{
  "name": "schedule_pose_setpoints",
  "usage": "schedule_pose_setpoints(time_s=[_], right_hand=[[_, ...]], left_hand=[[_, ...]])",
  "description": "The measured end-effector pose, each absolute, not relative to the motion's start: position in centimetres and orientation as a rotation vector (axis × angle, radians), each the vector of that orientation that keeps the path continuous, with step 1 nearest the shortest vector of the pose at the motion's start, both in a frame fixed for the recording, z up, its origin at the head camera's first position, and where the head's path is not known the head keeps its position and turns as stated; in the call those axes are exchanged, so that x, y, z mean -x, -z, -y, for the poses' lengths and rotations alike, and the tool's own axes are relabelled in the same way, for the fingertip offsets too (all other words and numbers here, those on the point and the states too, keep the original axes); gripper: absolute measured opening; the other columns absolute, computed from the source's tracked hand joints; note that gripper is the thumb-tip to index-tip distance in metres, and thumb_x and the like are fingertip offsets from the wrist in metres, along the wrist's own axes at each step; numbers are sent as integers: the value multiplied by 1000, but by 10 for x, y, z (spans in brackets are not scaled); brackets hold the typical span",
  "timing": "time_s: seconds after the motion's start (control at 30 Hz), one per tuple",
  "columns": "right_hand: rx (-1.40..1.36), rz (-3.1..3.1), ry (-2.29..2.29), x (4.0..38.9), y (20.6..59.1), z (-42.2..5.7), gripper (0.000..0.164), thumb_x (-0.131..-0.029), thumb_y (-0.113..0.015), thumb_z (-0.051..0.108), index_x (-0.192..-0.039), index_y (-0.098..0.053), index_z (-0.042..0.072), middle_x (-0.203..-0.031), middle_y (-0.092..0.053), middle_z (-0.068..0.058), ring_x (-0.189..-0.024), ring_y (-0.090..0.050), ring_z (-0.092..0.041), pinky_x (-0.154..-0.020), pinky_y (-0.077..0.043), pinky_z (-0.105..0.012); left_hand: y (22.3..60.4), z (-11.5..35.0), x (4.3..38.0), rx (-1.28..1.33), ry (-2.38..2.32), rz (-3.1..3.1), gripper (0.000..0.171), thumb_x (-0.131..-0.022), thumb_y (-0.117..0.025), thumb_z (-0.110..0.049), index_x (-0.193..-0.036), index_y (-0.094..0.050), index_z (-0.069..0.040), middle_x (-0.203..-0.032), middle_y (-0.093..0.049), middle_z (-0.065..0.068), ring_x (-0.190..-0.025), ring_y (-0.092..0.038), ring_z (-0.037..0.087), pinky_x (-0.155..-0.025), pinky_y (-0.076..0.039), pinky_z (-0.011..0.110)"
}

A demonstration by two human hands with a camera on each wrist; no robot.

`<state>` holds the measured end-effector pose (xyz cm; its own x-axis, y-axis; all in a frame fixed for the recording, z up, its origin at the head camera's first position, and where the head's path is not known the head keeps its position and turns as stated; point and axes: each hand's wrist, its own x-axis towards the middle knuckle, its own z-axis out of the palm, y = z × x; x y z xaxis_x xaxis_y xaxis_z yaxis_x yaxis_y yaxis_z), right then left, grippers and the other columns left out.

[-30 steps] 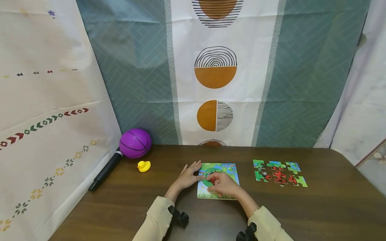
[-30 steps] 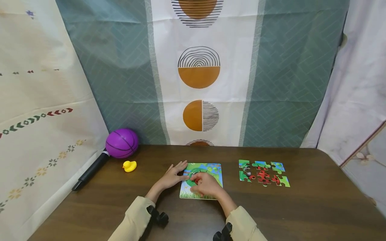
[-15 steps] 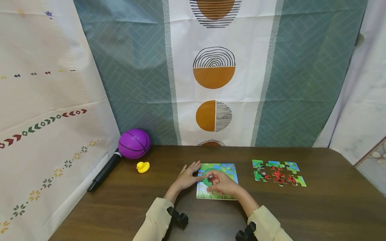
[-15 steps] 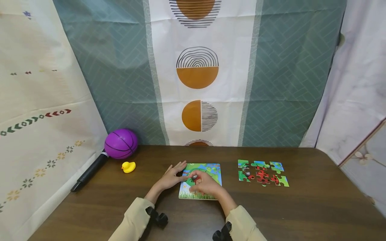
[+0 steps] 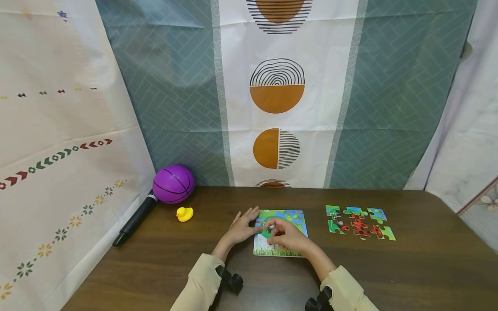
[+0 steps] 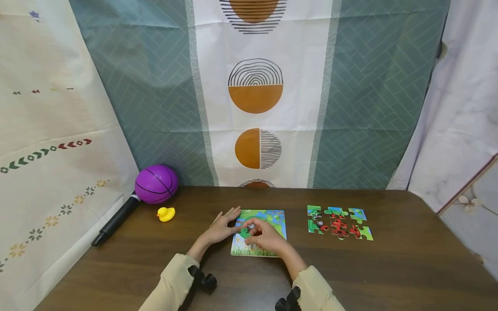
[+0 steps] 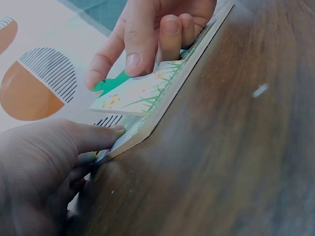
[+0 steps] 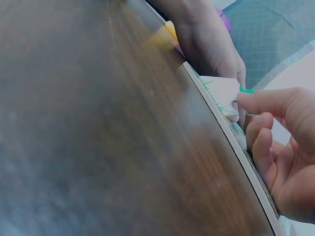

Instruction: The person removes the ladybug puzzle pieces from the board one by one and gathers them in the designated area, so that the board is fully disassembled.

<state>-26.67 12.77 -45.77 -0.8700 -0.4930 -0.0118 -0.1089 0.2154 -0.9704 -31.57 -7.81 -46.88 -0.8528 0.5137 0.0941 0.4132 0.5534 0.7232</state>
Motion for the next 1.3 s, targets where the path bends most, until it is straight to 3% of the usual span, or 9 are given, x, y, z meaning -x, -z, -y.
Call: schedule_pose_setpoints(time_s=[0.27, 0.6, 0.8, 1.07, 1.3], right_hand=[[532, -2180, 1707, 266, 460, -128, 34, -94, -62, 9, -125, -53, -2, -81, -57, 1, -53, -41, -9, -51, -37, -20], [210, -2200, 1846, 266, 447, -141, 42, -95, -62, 20, -129, -52, -3, -83, -60, 2, -61, -44, -11, -60, -41, -24], [77, -2309, 1894, 259, 430, -186, 45, -95, -61, 20, -132, -49, -2, -81, -55, 5, -65, -42, -11, -62, -38, -28], [-77, -2421, 1727, 230, 442, -263, 54, -94, -63, 25, -136, -44, -3, -78, -48, 6, -63, -39, -9, -61, -39, -28], [-86, -2475, 1673, 217, 447, -291, 50, -93, -65, 23, -128, -43, -4, -67, -40, 8, -59, -36, -7, -57, -35, -26]], left_hand=[[469, 80, 314, -806, -1178, -2656, 67, -94, -63, -25, -147, -37, 5, -159, -30, 18, -150, -19, 39, -120, -1, 64], [471, 79, 313, -798, -1178, -2654, 66, -95, -61, -23, -149, -35, 4, -160, -28, 17, -151, -18, 37, -121, 0, 62], [469, 80, 313, -787, -1185, -2661, 68, -94, -63, -25, -149, -35, 3, -160, -29, 17, -151, -18, 37, -121, 0, 61], [469, 78, 314, -772, -1164, -2650, 68, -95, -63, -27, -149, -35, 3, -160, -29, 17, -152, -17, 37, -121, 0, 61], [468, 79, 315, -784, -1177, -2644, 68, -95, -63, -26, -149, -35, 3, -160, -29, 17, -151, -17, 37, -121, 1, 61]])
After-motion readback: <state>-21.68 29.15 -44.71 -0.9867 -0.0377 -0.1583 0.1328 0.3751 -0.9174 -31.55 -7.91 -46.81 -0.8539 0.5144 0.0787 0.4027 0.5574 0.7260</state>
